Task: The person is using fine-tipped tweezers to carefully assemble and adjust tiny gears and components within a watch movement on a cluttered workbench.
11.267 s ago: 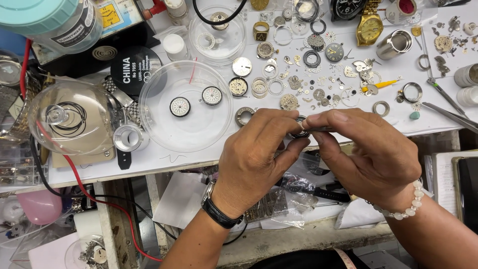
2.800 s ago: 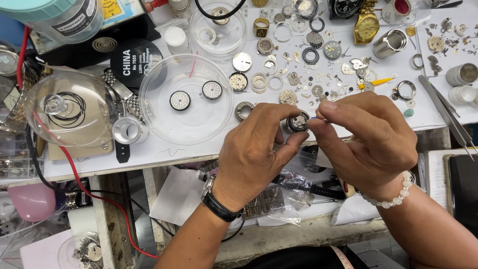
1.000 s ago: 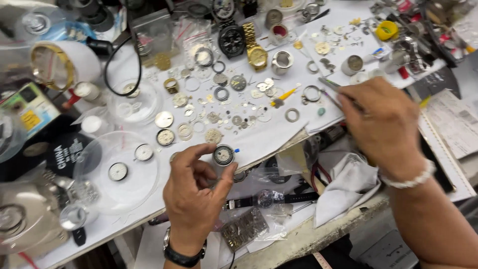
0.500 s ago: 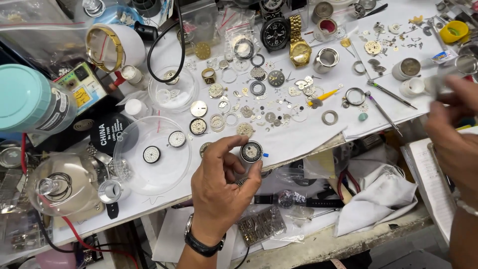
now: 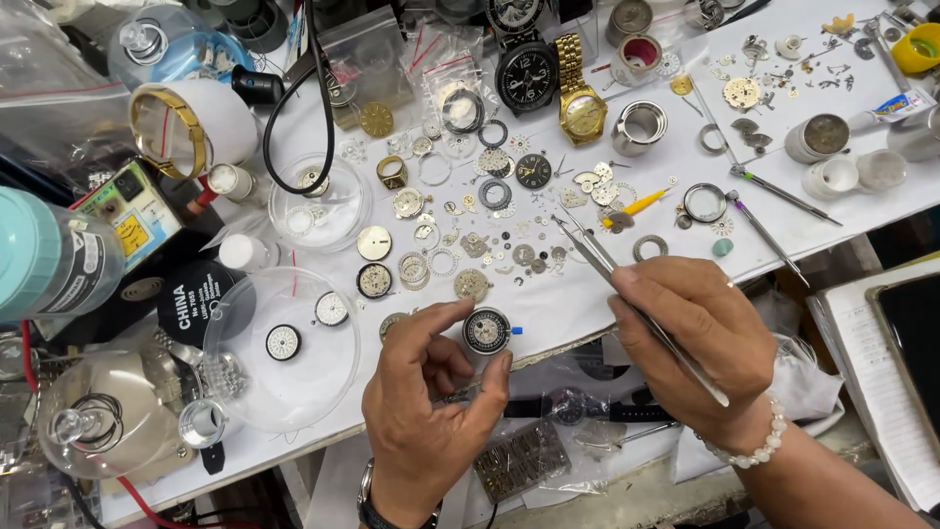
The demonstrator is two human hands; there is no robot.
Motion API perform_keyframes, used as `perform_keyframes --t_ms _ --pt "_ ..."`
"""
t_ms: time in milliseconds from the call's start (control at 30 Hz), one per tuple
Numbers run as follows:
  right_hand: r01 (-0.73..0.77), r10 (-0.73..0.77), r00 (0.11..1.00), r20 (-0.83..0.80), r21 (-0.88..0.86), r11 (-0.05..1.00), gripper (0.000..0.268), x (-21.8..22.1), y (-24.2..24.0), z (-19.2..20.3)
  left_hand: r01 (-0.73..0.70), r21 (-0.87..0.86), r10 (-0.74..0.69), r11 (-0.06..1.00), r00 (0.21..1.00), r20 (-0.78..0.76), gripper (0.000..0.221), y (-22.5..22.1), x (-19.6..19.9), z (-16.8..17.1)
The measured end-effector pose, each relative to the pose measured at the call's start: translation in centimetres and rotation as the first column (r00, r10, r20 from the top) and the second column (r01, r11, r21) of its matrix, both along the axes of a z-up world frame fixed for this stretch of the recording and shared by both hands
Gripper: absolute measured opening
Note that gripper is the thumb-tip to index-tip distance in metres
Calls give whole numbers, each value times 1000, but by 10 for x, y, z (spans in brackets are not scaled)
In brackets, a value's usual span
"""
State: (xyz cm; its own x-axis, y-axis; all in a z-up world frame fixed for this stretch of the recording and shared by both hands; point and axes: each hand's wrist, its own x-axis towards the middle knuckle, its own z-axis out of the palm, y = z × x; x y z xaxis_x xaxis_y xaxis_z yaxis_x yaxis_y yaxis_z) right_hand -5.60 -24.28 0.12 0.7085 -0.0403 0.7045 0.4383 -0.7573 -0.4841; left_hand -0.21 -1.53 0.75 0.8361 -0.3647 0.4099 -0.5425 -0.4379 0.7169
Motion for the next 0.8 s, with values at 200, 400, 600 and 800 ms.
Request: perform_keyframes --t_ms 200,400,600,800 --pt "53 -50 997 64 -47 998 19 8 1 -18 -9 -40 7 999 999 -34 52 -1 0 -2" --pt "107 -98 991 89 -96 990 13 16 5 -20 -44 -59 41 997 998 -52 50 -4 0 -2" --pt "77 -68 994 87 -103 992 13 18 6 -16 -41 -44 40 998 999 -35 50 -3 1 -1" --pt "77 -71 995 76 -81 994 13 14 7 -16 -40 -39 38 998 998 -60 53 -1 0 -2"
